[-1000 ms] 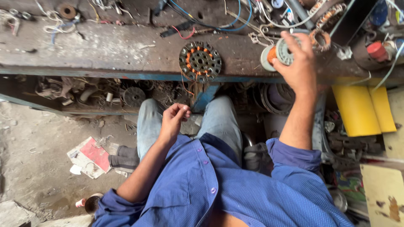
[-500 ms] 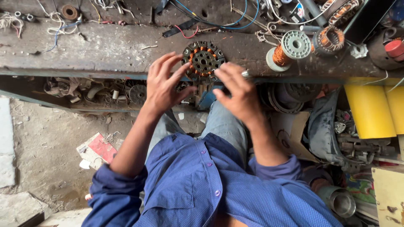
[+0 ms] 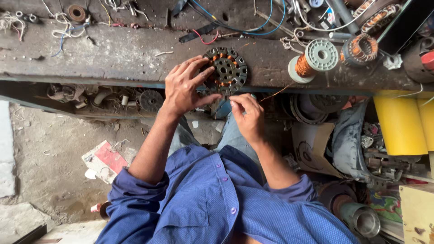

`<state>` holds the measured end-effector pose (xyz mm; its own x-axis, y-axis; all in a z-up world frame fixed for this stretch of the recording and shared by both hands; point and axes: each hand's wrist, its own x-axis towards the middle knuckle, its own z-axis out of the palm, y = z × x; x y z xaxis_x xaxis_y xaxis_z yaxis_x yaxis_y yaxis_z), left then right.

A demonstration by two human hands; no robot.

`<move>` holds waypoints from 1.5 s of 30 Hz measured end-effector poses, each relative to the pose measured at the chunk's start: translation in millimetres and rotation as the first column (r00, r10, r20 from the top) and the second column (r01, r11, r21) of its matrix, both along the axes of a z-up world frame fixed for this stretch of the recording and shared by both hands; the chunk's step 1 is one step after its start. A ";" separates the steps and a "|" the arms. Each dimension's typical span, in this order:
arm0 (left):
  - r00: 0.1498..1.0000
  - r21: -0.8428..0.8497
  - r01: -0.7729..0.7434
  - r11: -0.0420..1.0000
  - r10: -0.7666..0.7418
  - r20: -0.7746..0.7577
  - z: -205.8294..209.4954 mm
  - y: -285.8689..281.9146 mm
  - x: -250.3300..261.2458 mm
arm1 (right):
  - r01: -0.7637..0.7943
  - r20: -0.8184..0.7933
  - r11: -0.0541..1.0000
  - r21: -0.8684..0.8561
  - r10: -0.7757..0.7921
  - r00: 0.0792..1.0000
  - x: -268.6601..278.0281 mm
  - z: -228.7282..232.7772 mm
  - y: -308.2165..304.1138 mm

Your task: The person winds copper wire by hand around the slots of a circular stator core. They hold the stator with one hand and feed the wire from a spool with the other, repeatedly looping the wire through the slots.

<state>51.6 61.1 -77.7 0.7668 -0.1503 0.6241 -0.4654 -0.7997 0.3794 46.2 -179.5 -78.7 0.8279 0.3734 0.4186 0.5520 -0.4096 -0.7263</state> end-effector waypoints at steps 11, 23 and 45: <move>1.000 -0.004 -0.011 1.000 0.011 0.006 3.8 -2.7 -2.3 | 0.166 0.061 0.986 -0.007 -0.165 0.984 21.5 -15.7 -37.8; 0.999 -0.030 0.009 0.999 -0.011 -0.038 6.0 -0.2 -1.7 | 0.055 -0.514 0.669 0.741 0.514 0.687 25.0 -12.4 -59.6; 0.996 -0.112 0.055 0.992 -0.063 -0.066 18.0 0.5 -5.7 | -0.096 -0.065 0.992 -0.083 0.091 0.994 -9.0 39.3 12.1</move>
<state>45.9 61.6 -59.7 0.8008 -0.1297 0.5847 -0.4797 -0.7234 0.4966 37.2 -167.4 -39.4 0.8106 0.4824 0.3319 0.5467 -0.4205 -0.7241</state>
